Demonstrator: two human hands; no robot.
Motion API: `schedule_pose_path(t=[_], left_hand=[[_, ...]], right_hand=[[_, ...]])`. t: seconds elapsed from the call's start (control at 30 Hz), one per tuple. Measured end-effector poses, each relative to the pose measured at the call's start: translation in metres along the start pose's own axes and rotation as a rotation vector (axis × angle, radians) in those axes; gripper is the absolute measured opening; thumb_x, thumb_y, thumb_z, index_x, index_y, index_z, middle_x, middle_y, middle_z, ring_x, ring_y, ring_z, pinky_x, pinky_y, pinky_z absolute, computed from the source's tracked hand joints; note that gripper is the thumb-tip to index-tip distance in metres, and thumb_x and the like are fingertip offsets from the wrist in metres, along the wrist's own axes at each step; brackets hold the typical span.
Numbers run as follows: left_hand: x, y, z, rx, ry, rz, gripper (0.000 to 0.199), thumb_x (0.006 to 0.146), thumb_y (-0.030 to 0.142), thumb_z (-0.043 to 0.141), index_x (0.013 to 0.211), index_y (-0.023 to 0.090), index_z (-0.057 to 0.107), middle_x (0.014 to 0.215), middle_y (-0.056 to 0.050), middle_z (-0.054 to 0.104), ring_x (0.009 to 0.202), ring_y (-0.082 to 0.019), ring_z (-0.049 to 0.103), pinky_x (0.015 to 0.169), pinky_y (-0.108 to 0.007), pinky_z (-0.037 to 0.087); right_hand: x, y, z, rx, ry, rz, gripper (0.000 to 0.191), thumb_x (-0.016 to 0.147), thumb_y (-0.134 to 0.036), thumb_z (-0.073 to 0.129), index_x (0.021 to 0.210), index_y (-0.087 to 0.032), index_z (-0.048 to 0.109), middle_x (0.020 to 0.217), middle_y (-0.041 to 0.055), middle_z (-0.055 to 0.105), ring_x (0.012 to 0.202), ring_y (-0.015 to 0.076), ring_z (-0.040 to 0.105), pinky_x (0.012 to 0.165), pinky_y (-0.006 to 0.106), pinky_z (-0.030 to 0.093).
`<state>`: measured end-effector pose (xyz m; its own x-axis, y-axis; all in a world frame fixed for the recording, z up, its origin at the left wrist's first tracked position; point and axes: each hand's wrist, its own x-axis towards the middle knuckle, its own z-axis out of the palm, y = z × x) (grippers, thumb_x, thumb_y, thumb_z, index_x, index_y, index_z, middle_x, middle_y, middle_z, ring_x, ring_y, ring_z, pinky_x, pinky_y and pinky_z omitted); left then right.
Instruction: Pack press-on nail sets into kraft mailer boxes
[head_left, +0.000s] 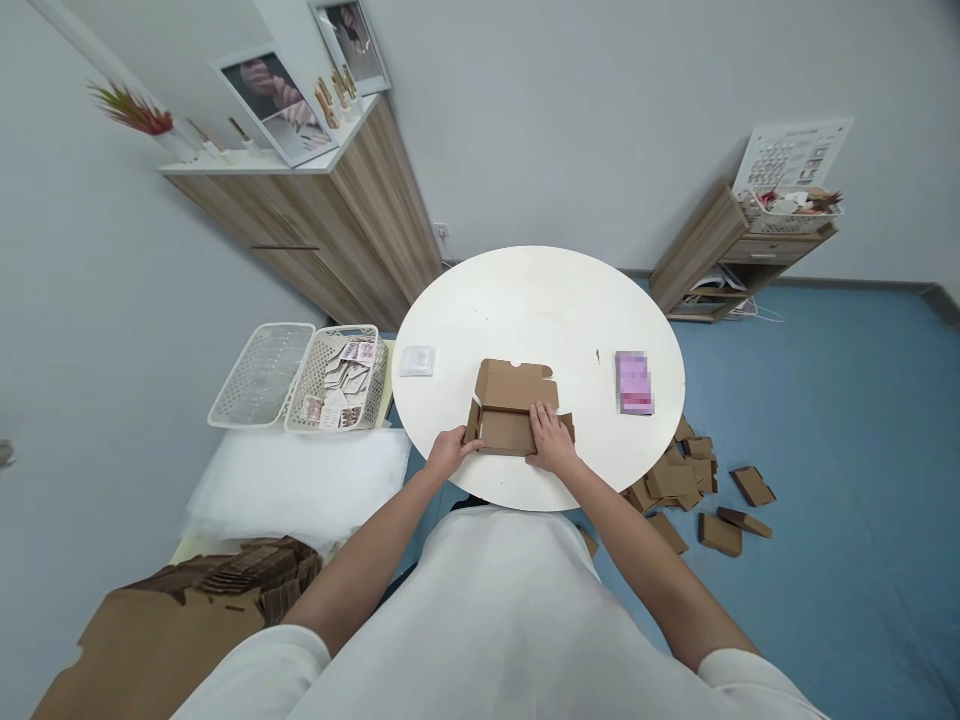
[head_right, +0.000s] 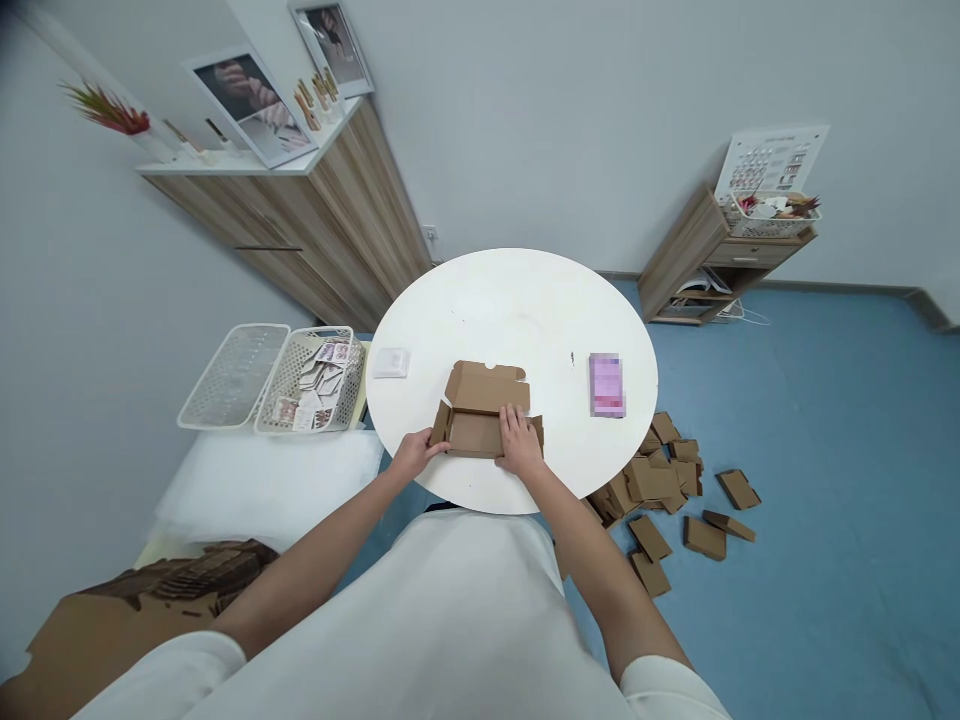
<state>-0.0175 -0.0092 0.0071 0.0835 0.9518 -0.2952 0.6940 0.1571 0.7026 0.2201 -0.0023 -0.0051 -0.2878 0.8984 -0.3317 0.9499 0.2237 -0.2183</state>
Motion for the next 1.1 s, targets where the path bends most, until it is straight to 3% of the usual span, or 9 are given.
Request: schedule_pose_path(t=[0.13, 0.23, 0.43, 0.57, 0.8, 0.93, 1.0, 1.1], left_hand=[[-0.008, 0.008, 0.005, -0.128, -0.013, -0.027, 0.045, 0.068, 0.046, 0.061, 0.103, 0.018, 0.057, 0.094, -0.006, 0.065, 0.078, -0.019, 0.061, 0.071, -0.028, 0.046], [-0.013, 0.015, 0.009, -0.192, -0.047, -0.039, 0.052, 0.070, 0.047, 0.059, 0.113, 0.020, 0.052, 0.104, -0.006, 0.063, 0.081, -0.019, 0.062, 0.074, -0.029, 0.046], [-0.006, 0.021, 0.017, -0.120, 0.048, -0.133, 0.032, 0.077, 0.038, 0.051, 0.101, 0.019, 0.059, 0.094, -0.006, 0.066, 0.084, -0.019, 0.060, 0.076, -0.030, 0.045], [0.002, 0.018, 0.021, 0.048, 0.037, -0.117, 0.024, 0.078, 0.030, 0.047, 0.095, 0.018, 0.059, 0.089, -0.007, 0.065, 0.085, -0.021, 0.059, 0.072, -0.030, 0.043], [0.010, 0.023, 0.025, 0.376, 0.005, -0.140, 0.021, 0.078, 0.021, 0.042, 0.093, 0.015, 0.055, 0.088, -0.012, 0.062, 0.083, -0.026, 0.058, 0.066, -0.032, 0.041], [0.013, 0.026, 0.026, 0.405, 0.017, -0.173, 0.022, 0.079, 0.022, 0.042, 0.094, 0.015, 0.055, 0.088, -0.013, 0.061, 0.086, -0.028, 0.058, 0.069, -0.034, 0.040], [0.012, 0.024, 0.024, 0.324, 0.006, -0.127, 0.031, 0.078, 0.028, 0.046, 0.106, 0.017, 0.052, 0.093, -0.011, 0.061, 0.090, -0.027, 0.057, 0.074, -0.034, 0.040], [0.009, 0.020, 0.016, 0.153, -0.042, 0.038, 0.072, 0.066, 0.041, 0.063, 0.128, 0.019, 0.033, 0.111, -0.011, 0.054, 0.102, -0.027, 0.052, 0.082, -0.033, 0.039]], right_hand=[[-0.002, -0.001, 0.001, 0.033, -0.002, -0.006, 0.108, 0.058, -0.043, 0.065, 0.138, -0.015, -0.002, 0.146, 0.0114, 0.004, 0.133, 0.0287, -0.002, 0.099, 0.043, 0.025], [-0.004, 0.001, 0.001, 0.044, -0.009, -0.017, 0.111, 0.056, -0.043, 0.067, 0.138, -0.015, -0.002, 0.146, 0.0115, 0.003, 0.133, 0.0284, -0.003, 0.100, 0.043, 0.024], [-0.009, 0.003, -0.002, 0.030, -0.036, -0.062, 0.119, 0.051, -0.043, 0.070, 0.138, -0.016, -0.006, 0.146, 0.0125, -0.004, 0.133, 0.0295, -0.007, 0.101, 0.043, 0.020], [-0.011, 0.007, -0.007, -0.003, -0.086, -0.140, 0.118, 0.051, -0.040, 0.070, 0.138, -0.019, -0.007, 0.146, 0.0129, -0.011, 0.132, 0.0311, -0.010, 0.102, 0.046, 0.016], [-0.014, 0.012, -0.015, -0.014, -0.108, -0.216, 0.114, 0.054, -0.039, 0.069, 0.138, -0.020, -0.006, 0.146, 0.0144, -0.002, 0.133, 0.0306, -0.005, 0.102, 0.049, 0.015], [-0.014, 0.012, -0.016, -0.011, -0.108, -0.194, 0.112, 0.055, -0.040, 0.069, 0.138, -0.021, -0.005, 0.146, 0.0128, -0.001, 0.133, 0.0296, -0.004, 0.102, 0.046, 0.017], [-0.013, 0.014, -0.017, -0.013, -0.107, -0.184, 0.111, 0.056, -0.039, 0.068, 0.138, -0.021, -0.005, 0.146, 0.0119, -0.001, 0.133, 0.0289, -0.003, 0.102, 0.046, 0.018], [-0.011, 0.019, -0.017, -0.019, -0.104, -0.201, 0.111, 0.056, -0.035, 0.068, 0.138, -0.020, -0.005, 0.147, 0.0112, 0.002, 0.134, 0.0278, -0.002, 0.102, 0.045, 0.019]])
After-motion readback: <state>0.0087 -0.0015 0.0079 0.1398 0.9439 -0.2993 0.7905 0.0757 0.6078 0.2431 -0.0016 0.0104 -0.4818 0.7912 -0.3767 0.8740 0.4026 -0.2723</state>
